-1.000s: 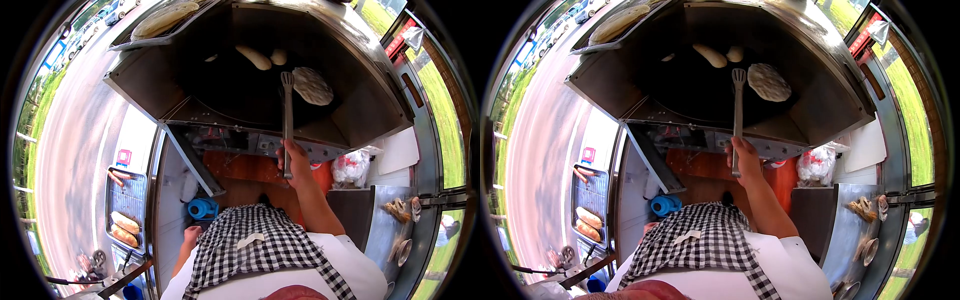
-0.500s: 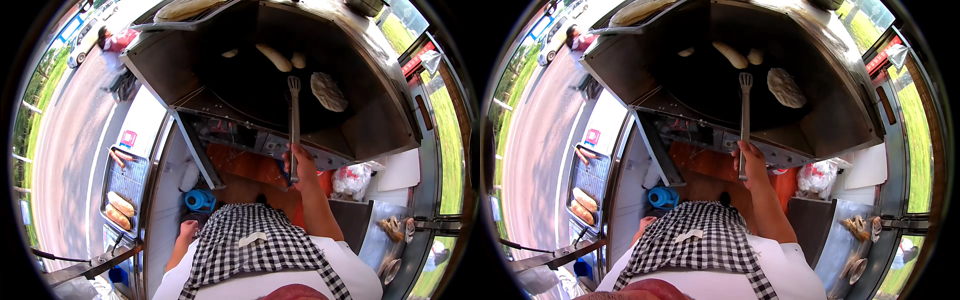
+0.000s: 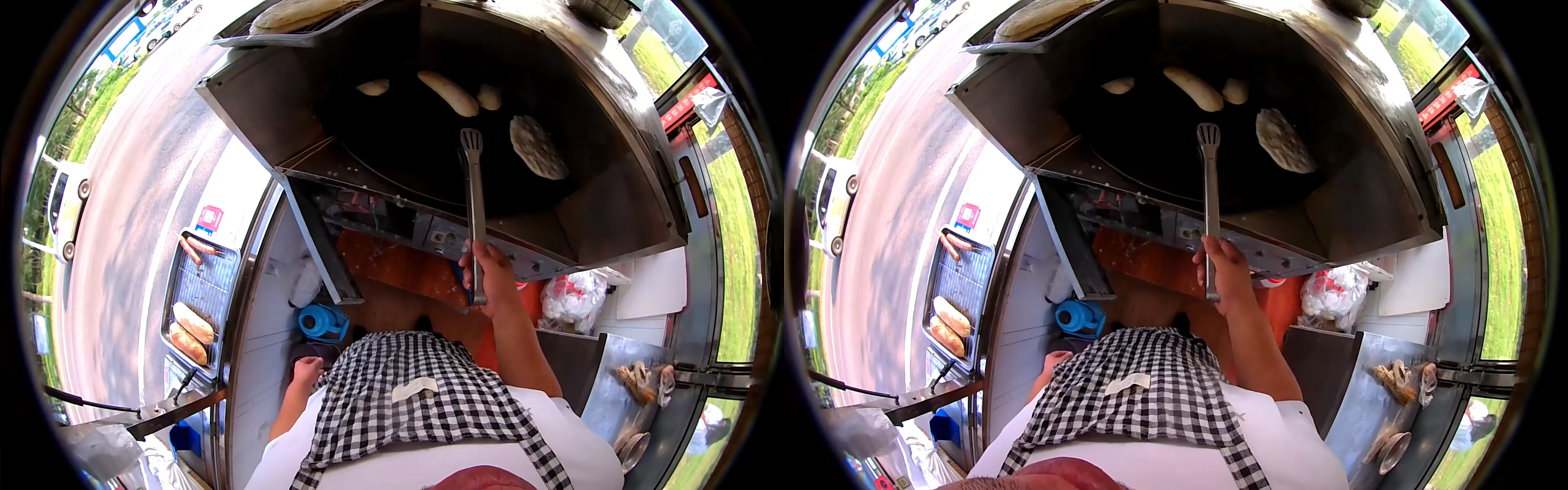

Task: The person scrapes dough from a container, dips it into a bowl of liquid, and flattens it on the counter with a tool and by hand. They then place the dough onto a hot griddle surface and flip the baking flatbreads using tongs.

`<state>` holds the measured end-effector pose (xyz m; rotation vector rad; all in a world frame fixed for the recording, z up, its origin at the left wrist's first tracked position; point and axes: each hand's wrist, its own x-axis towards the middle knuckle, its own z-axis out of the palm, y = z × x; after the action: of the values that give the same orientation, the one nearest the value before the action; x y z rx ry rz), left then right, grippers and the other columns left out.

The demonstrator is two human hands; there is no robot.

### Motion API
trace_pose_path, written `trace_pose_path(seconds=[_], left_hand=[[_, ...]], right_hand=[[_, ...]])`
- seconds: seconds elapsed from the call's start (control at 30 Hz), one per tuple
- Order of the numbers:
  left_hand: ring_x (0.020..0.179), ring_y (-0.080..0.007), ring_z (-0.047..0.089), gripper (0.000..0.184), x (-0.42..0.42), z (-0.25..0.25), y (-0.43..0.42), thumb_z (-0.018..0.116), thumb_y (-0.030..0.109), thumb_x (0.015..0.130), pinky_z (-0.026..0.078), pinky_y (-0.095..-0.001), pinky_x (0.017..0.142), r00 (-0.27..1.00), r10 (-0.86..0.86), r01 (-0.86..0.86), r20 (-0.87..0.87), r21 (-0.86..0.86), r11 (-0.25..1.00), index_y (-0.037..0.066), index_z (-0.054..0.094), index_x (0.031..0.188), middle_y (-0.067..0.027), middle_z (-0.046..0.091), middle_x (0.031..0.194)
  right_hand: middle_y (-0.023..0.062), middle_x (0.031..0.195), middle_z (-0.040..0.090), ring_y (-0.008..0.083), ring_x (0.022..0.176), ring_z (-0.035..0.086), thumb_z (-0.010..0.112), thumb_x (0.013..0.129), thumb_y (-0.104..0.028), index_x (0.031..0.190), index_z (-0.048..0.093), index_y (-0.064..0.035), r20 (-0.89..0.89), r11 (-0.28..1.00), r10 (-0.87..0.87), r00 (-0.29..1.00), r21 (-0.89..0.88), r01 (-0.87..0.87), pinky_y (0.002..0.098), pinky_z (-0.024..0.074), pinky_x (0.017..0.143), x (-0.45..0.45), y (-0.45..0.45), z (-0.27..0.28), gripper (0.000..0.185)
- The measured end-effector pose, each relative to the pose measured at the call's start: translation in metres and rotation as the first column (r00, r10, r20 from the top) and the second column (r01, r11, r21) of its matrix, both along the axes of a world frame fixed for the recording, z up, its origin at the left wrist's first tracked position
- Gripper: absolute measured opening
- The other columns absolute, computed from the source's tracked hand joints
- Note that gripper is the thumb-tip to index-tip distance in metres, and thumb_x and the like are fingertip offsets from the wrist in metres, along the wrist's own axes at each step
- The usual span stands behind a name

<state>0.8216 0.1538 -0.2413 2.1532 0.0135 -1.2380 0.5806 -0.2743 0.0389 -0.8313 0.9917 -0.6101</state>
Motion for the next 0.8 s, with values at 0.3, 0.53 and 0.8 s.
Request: trace_pose_path(seconds=[0.3,0.53,0.8], left_hand=[[0.062,-0.0167,0.066,0.028,0.0,-0.032,0.005,0.073,0.019,0.089,0.051,-0.0295,0.049,0.991,0.1,-0.108,-0.091,-0.079,0.991,0.0,0.069,0.108,-0.0068,0.068,0.079],[0.062,-0.0156,0.065,0.022,-0.009,-0.049,0.012,0.073,0.016,0.089,0.05,-0.0281,0.05,0.974,0.169,-0.185,-0.151,-0.099,0.978,0.001,0.069,0.104,-0.0059,0.068,0.079],[0.06,-0.0143,0.062,0.02,0.001,-0.049,-0.009,0.071,0.014,0.089,0.05,-0.0281,0.048,0.982,0.112,-0.134,-0.152,-0.14,0.981,0.0,0.069,0.103,-0.0056,0.064,0.075]], right_hand=[[0.0048,0.078,0.062,0.0121,0.054,0.055,0.062,0.101,-0.033,0.105,0.062,-0.0065,-0.047,0.998,0.053,0.997,-0.016,-0.054,0.0263,0.0429,0.047,-0.004,0.012,-0.014,0.027],[0.0043,0.08,0.062,0.0113,0.054,0.055,0.061,0.102,-0.033,0.112,0.061,-0.0064,-0.081,0.996,0.081,0.993,-0.022,-0.083,0.0259,0.0431,0.047,-0.007,0.017,-0.015,0.028],[0.0045,0.08,0.063,0.0107,0.055,0.056,0.061,0.102,-0.032,0.111,0.062,-0.0068,-0.099,0.995,0.088,0.991,-0.042,-0.093,0.0252,0.0453,0.048,-0.028,0.016,-0.007,0.027]])
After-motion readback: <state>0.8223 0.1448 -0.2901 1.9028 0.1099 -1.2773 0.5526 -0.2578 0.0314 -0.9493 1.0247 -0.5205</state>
